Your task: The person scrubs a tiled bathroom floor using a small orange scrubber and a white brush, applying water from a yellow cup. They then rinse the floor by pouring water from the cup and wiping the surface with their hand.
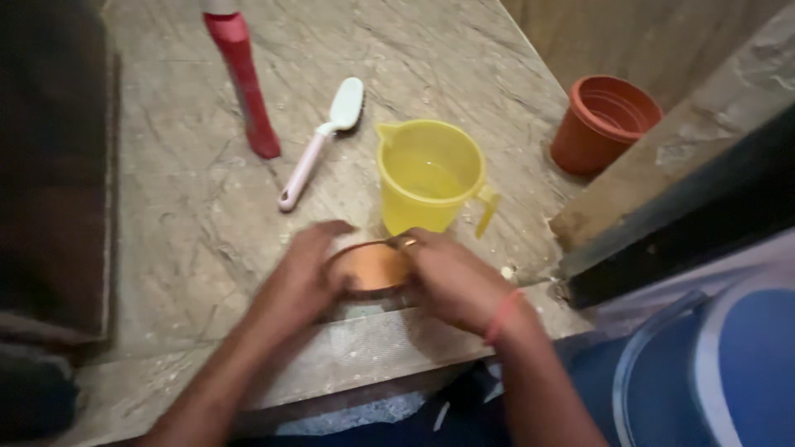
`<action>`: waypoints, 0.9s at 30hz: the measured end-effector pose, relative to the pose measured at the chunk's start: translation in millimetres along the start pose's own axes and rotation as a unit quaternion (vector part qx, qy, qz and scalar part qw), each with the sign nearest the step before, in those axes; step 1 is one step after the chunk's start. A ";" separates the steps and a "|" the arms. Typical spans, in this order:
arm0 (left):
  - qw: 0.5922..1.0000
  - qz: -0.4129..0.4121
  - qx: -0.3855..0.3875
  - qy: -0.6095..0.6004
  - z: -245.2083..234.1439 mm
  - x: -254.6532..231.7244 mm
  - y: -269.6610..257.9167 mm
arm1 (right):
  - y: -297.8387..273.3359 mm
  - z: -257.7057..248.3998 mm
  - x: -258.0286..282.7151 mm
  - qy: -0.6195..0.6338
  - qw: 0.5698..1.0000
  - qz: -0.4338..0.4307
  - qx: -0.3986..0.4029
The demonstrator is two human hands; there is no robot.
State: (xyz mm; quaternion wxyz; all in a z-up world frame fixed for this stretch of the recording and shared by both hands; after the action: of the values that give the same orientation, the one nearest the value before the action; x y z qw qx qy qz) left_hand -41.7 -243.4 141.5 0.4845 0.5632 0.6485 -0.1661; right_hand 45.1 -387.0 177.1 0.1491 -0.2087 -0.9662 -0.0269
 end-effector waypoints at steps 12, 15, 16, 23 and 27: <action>0.928 -0.292 -0.037 -0.229 20.6 -2.4 111.6 | 18.5 49.7 10.3 -0.113 0.986 -0.084 -0.094; 0.899 -0.312 -0.004 -0.309 41.8 14.7 119.1 | 20.3 46.4 12.0 -0.089 0.985 -0.103 -0.104; 0.883 -0.315 0.006 -0.348 46.6 18.6 119.5 | 19.2 46.1 11.0 -0.094 0.986 -0.096 -0.103; 0.891 -0.302 -0.063 -0.332 32.0 21.5 118.3 | 18.0 40.5 2.2 -0.106 0.992 -0.036 -0.057; 0.898 -0.270 -0.092 -0.336 -10.5 20.7 109.1 | 24.9 38.1 -2.6 -0.132 0.991 -0.010 -0.019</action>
State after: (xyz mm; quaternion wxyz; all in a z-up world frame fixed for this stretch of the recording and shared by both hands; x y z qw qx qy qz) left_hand 53.1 -189.7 165.7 0.6597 0.2304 0.5867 -0.4092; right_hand 47.0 -360.9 139.8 0.0159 -0.2039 -0.9787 -0.0191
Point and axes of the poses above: each hand's wrist, its own y-axis towards the middle knuckle, its own z-axis out of the palm, x = y × z, the point moved 8 cm from there along y, towards the middle knuckle, and after that the axes turned 12 degrees about -y, right-handed, at the moved point
